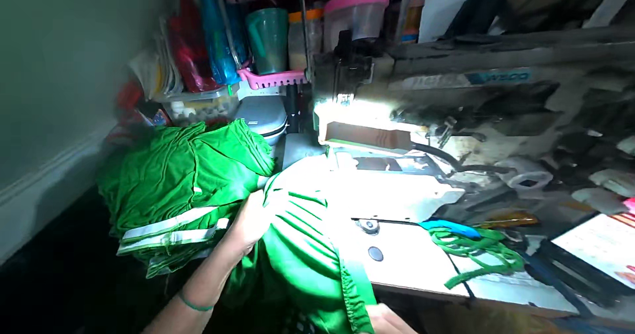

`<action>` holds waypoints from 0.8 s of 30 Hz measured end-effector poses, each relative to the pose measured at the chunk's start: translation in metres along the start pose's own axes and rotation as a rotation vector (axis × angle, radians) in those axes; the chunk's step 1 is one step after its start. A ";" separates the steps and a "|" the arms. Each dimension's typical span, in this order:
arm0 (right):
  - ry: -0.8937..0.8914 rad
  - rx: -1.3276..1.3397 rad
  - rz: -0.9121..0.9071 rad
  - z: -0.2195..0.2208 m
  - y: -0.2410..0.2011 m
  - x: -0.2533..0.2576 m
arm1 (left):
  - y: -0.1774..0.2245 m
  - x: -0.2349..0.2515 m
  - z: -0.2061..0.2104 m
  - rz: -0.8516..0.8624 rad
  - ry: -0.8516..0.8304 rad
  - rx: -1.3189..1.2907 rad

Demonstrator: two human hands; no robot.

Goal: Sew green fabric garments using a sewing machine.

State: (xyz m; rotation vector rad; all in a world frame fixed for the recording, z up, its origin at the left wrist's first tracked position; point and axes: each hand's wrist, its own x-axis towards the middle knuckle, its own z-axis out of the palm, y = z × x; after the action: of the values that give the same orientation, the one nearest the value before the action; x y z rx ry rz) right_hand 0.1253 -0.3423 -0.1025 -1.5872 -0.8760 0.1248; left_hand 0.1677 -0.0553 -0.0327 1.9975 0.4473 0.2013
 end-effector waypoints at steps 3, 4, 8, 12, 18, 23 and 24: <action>0.043 -0.086 0.008 -0.002 0.014 0.015 | 0.012 0.025 0.000 0.163 0.079 0.408; 0.070 -0.125 0.016 -0.002 0.017 0.021 | 0.015 0.033 0.000 0.195 0.091 0.469; 0.178 -0.131 0.022 0.006 0.041 0.042 | 0.017 0.064 -0.005 0.298 0.078 0.492; 0.267 -0.136 0.069 0.009 0.051 0.073 | 0.041 0.056 -0.003 0.285 0.018 0.484; 0.233 -0.104 0.148 -0.005 0.038 0.126 | 0.044 0.110 0.012 0.606 0.152 0.748; 0.102 -0.007 0.379 -0.022 0.024 0.162 | 0.057 0.085 -0.020 1.024 0.006 1.128; 0.079 0.002 0.380 -0.025 0.024 0.166 | 0.067 0.078 -0.034 1.033 0.026 1.195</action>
State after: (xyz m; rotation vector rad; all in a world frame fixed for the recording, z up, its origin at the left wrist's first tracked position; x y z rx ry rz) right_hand 0.2667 -0.2635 -0.0528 -1.7306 -0.5057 0.3290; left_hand 0.2427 -0.0234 0.0385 3.2414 -0.6978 0.7127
